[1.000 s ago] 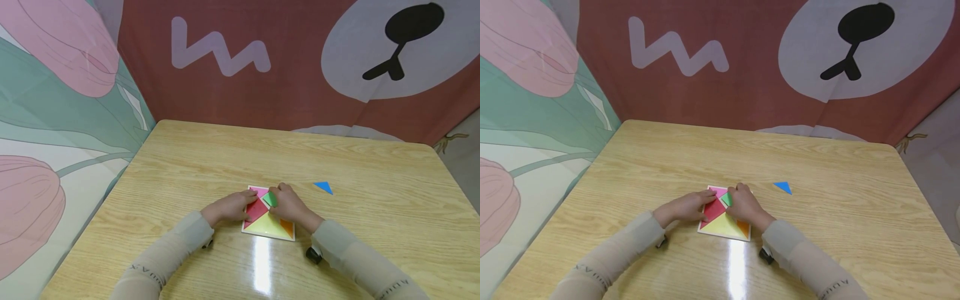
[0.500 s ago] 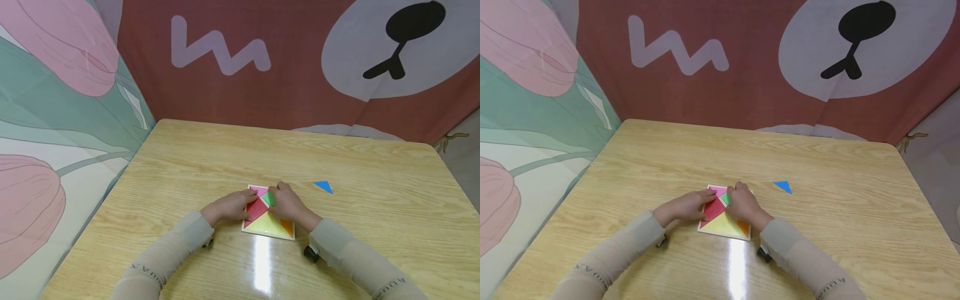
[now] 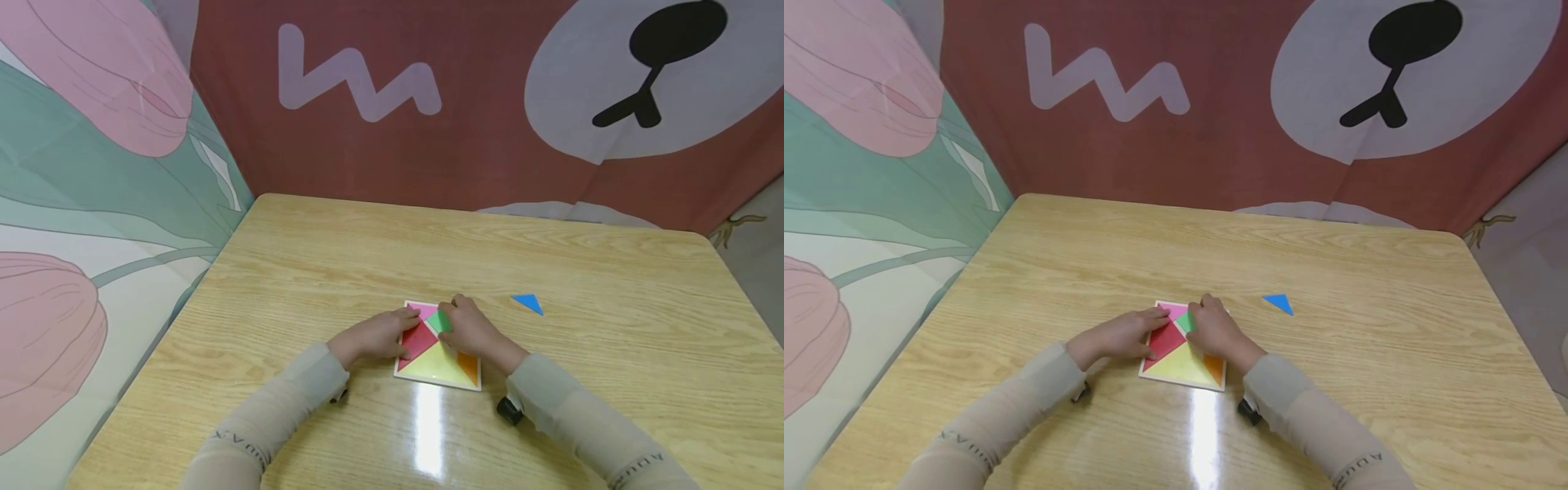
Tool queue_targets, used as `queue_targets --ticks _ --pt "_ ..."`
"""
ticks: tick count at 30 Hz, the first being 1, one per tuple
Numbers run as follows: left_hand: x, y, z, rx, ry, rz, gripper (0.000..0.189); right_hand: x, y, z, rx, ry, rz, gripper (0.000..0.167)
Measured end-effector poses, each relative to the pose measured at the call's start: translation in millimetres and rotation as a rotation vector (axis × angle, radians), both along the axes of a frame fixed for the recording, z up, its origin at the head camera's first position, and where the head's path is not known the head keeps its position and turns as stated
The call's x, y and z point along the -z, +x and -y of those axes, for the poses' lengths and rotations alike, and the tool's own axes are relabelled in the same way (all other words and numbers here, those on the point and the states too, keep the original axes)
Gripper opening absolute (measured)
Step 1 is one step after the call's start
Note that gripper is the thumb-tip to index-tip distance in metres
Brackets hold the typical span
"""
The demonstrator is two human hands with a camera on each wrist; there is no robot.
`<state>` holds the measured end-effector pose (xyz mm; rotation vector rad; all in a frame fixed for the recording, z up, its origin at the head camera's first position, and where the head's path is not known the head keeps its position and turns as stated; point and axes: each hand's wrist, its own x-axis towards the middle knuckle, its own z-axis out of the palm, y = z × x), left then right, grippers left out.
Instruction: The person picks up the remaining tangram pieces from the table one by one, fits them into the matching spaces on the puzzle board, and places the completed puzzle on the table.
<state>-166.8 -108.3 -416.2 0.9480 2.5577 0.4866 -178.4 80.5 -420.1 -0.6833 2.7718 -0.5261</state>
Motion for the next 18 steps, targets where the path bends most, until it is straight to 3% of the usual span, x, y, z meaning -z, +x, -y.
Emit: queue_targets --ticks 7,18 --pt "1.4 -0.5 0.1 0.005 -0.003 -0.005 0.064 5.2 -4.4 -2.8 -0.013 -0.036 -0.030 0.052" --pt "-0.9 -0.5 -0.2 -0.002 0.001 0.009 0.066 4.4 -5.9 -2.2 0.012 -0.110 0.031 0.055"
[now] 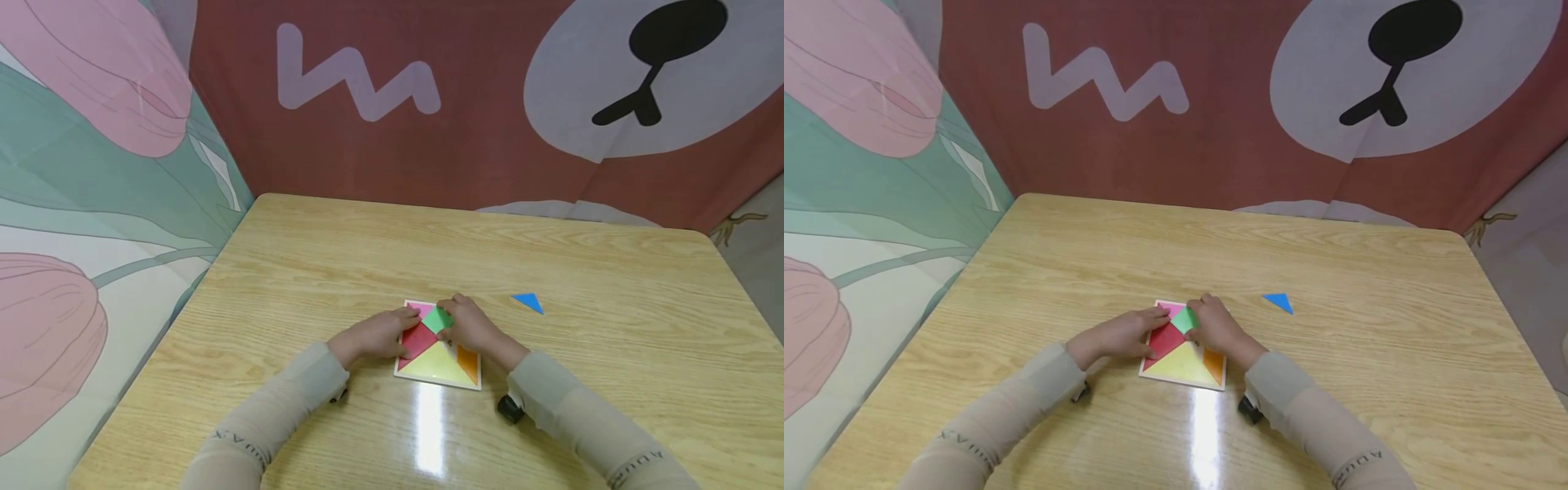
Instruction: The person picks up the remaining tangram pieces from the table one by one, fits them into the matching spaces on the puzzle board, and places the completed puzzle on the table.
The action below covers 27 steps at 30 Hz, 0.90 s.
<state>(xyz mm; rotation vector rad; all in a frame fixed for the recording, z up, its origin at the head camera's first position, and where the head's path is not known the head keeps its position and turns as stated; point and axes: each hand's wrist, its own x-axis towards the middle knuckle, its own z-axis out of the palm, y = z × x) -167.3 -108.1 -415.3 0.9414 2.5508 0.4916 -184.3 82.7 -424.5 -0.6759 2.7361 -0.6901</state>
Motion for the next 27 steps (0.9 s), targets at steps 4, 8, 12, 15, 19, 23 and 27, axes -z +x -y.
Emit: queue_targets --ticks 4,8,12,15,19,23,27 --pt "1.6 -0.9 0.3 0.003 -0.007 -0.003 0.066 -0.5 0.4 -0.2 -0.006 -0.005 0.024 0.054" --pt "2.3 -1.7 0.6 0.005 -0.006 -0.007 0.066 -1.8 0.8 -1.2 -0.014 0.005 0.008 0.049" --pt "1.5 -1.5 0.8 0.005 -0.002 -0.004 0.066 -2.2 1.0 -2.2 -0.022 0.037 -0.031 0.044" --pt "0.7 -1.1 0.6 0.002 0.003 0.004 0.065 -1.8 0.6 -2.3 -0.020 0.047 -0.050 0.043" --pt "0.0 -0.9 0.4 0.006 0.004 0.003 0.065 -1.1 0.1 -1.5 -0.010 0.051 -0.044 0.043" --pt "0.3 -1.1 0.5 0.018 -0.003 -0.013 0.065 -0.7 0.1 -1.2 -0.015 0.053 -0.047 0.040" --pt "0.6 -0.9 0.4 0.023 -0.004 -0.021 0.066 0.1 0.2 -1.4 -0.025 0.060 -0.053 0.038"
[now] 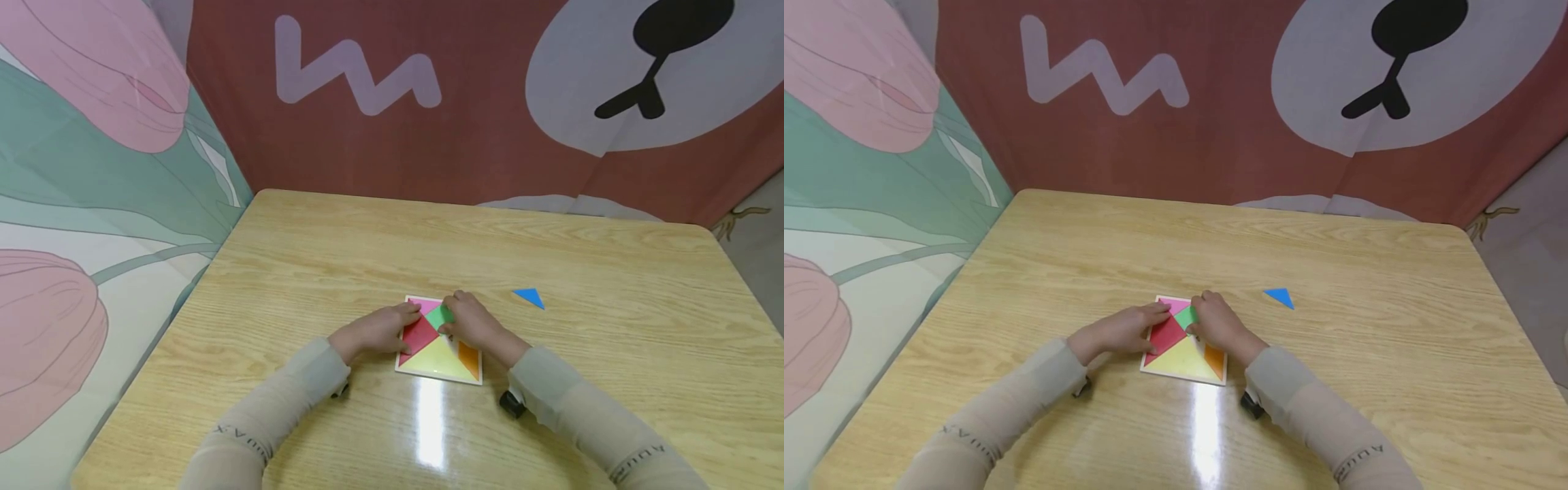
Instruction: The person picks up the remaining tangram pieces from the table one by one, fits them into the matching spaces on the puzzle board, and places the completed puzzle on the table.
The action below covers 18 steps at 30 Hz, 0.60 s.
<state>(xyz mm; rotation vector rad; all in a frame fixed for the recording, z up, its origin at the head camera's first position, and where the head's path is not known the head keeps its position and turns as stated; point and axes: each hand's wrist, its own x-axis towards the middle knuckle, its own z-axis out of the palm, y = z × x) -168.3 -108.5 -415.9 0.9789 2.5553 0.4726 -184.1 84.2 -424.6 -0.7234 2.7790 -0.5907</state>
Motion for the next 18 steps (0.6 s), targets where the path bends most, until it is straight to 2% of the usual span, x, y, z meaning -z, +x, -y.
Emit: queue_targets --ticks 11,18 --pt "0.7 -0.2 -0.6 -0.010 -0.010 0.010 0.066 1.2 -2.8 -0.2 0.051 -0.051 0.077 0.046" --pt "1.0 -0.4 -0.4 -0.011 -0.009 0.014 0.066 0.3 -5.2 0.1 0.052 -0.068 0.098 0.040"
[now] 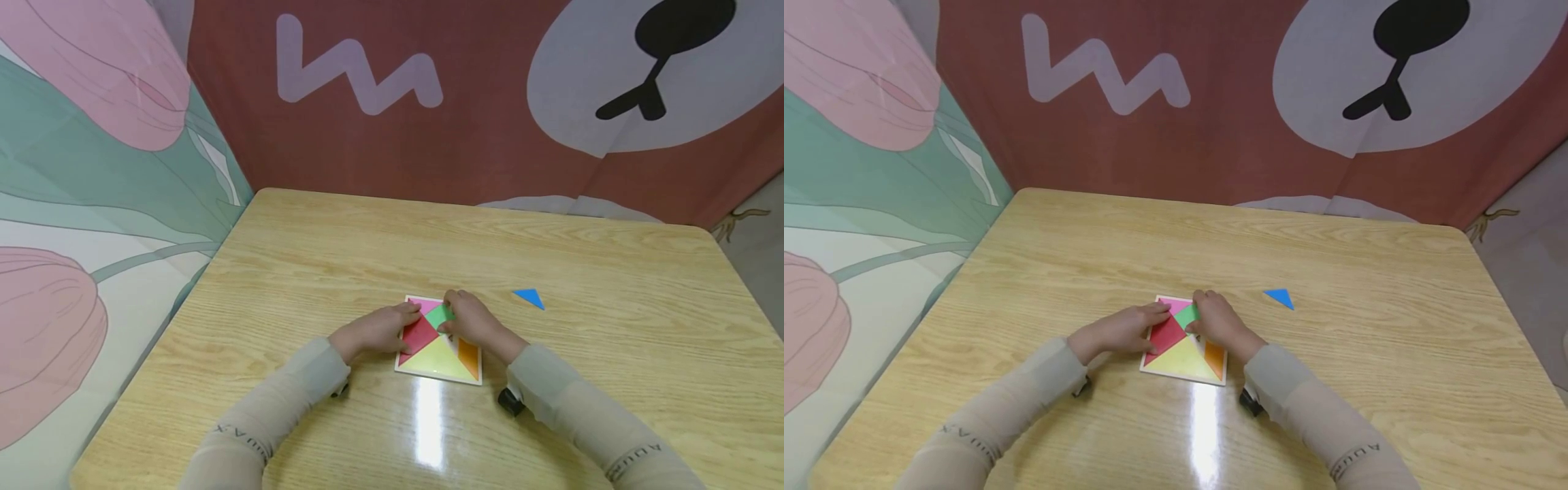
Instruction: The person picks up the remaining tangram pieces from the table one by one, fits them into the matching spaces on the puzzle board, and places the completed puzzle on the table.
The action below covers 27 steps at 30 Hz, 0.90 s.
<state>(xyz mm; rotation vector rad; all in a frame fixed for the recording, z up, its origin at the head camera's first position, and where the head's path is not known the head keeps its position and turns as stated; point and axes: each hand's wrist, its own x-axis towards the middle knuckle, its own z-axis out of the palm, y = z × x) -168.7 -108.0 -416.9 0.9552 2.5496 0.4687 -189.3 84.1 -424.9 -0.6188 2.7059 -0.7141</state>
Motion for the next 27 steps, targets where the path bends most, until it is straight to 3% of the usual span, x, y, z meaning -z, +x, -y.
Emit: queue_targets --ticks 10,18,27 --pt "-1.8 0.7 -0.5 0.018 -0.011 -0.016 0.063 -0.6 -1.9 -2 -0.023 -0.032 0.006 0.028" --pt "-4.1 2.3 -0.7 0.018 -0.007 -0.006 0.062 -2.4 -2.1 -9 -0.064 -0.050 0.017 0.031" --pt "-4.8 2.3 -1.0 0.017 -0.002 -0.011 0.062 -3.8 -0.4 -22 -0.057 -0.159 0.064 0.031"
